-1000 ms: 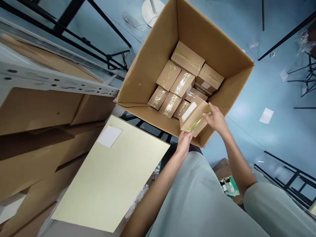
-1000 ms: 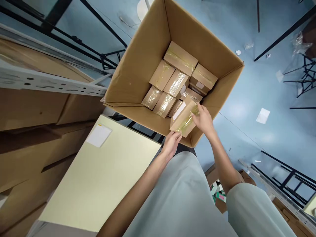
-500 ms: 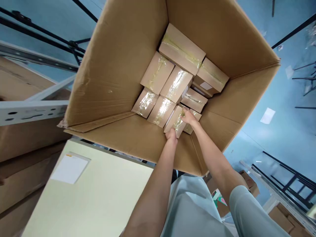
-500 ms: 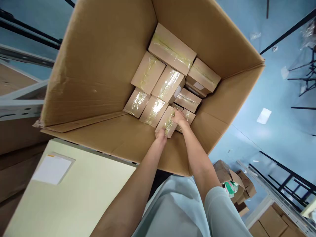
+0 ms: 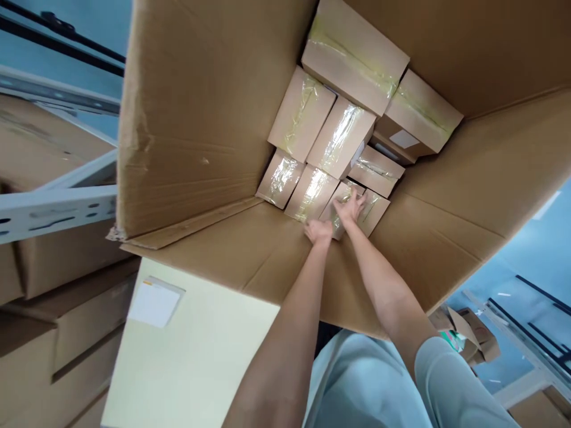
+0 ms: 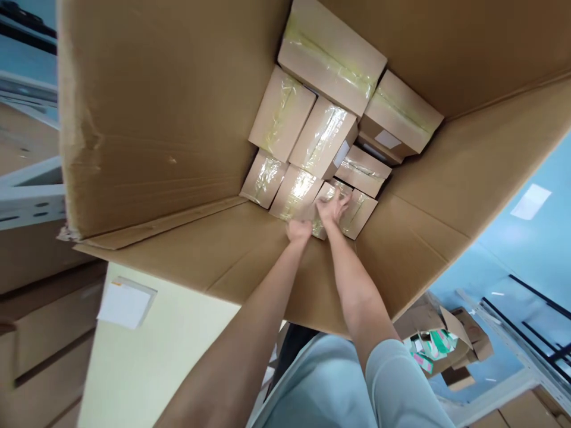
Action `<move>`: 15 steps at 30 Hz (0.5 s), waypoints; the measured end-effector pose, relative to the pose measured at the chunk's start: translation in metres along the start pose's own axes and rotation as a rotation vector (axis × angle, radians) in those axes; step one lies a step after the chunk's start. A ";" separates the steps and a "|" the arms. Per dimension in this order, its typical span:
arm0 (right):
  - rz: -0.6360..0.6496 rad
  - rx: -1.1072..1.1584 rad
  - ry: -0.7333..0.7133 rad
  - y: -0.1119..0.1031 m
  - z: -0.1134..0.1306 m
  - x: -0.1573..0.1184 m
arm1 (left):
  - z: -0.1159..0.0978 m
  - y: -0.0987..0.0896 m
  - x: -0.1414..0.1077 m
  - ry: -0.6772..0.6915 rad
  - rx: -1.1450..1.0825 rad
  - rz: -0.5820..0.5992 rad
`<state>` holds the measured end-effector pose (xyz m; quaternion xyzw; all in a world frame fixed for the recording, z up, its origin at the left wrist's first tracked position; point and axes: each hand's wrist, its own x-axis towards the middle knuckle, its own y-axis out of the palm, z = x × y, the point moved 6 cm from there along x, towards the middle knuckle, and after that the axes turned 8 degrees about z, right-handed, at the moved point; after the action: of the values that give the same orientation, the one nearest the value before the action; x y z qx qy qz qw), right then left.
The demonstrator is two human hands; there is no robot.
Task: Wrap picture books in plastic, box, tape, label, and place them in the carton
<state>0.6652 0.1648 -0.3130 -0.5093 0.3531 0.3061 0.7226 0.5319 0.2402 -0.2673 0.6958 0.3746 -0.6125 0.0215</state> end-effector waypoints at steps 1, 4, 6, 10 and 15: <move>-0.005 -0.017 -0.007 0.005 0.001 -0.001 | -0.010 -0.009 0.008 0.062 0.085 -0.020; -0.001 -0.040 -0.023 0.012 0.002 -0.001 | -0.045 -0.021 0.038 0.259 0.474 0.016; -0.007 -0.023 0.020 0.011 0.002 0.003 | -0.055 -0.020 0.058 0.292 0.689 0.060; 0.061 -0.060 0.114 0.014 0.008 0.017 | -0.048 -0.016 0.087 0.261 0.782 0.083; 0.052 -0.072 0.134 0.004 0.006 0.017 | -0.029 -0.011 0.093 0.308 0.752 0.070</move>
<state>0.6730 0.1729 -0.3280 -0.5451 0.4024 0.3028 0.6703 0.5468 0.3084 -0.3364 0.7512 0.0994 -0.5942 -0.2696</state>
